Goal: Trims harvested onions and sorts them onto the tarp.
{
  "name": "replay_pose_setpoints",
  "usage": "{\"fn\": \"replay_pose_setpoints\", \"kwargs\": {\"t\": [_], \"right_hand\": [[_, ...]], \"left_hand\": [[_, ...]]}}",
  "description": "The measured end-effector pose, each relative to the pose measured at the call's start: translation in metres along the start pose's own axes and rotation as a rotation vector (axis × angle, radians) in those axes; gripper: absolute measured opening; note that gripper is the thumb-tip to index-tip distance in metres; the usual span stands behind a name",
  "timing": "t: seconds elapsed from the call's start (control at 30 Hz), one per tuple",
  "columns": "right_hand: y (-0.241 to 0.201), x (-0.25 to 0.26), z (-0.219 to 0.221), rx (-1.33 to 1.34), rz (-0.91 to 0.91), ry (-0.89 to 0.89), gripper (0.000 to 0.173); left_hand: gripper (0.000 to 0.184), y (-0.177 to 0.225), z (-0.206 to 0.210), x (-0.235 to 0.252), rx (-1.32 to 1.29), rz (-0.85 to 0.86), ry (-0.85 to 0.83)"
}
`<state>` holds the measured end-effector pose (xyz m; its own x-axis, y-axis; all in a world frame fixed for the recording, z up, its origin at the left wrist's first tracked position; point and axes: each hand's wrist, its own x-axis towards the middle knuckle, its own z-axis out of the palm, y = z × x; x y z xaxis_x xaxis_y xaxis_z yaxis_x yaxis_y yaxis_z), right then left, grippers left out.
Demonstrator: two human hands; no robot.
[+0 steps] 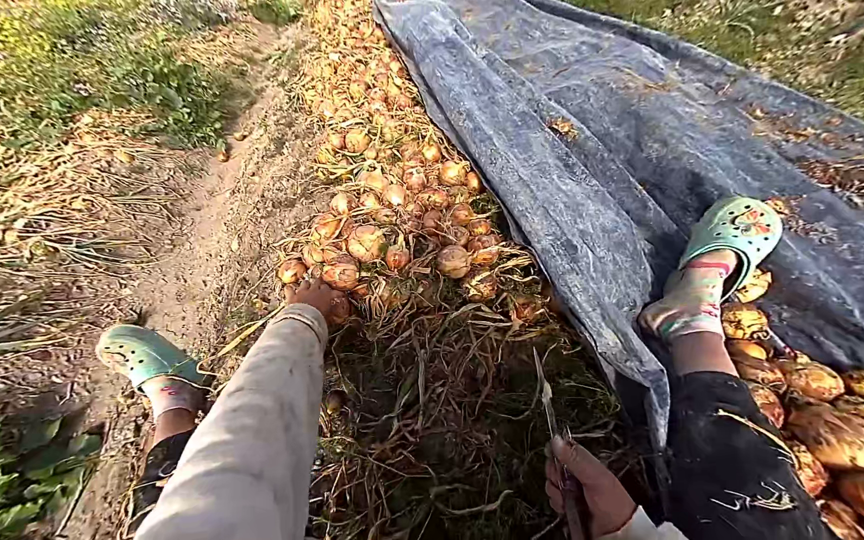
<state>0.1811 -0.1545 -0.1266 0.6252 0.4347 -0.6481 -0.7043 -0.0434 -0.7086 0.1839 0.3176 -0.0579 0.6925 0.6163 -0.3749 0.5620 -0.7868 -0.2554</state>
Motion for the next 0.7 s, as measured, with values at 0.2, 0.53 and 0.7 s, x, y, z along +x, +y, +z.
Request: {"fn": "replay_pose_setpoints", "kwargs": {"t": [0.2,0.53,0.7], "right_hand": [[0.0,-0.017,0.018,-0.253,0.022,-0.148,0.039],[-0.005,-0.045,0.035,-0.332,-0.083,-0.279,0.071],[-0.005,-0.063,0.034,-0.363,-0.363,-0.192,0.071]], "left_hand": [[0.06,0.031,0.014,-0.064,0.049,0.005,-0.149],[0.029,0.095,0.075,-0.244,-1.352,0.349,-0.128],[0.026,0.11,0.091,-0.268,-1.43,0.501,-0.43]]}}
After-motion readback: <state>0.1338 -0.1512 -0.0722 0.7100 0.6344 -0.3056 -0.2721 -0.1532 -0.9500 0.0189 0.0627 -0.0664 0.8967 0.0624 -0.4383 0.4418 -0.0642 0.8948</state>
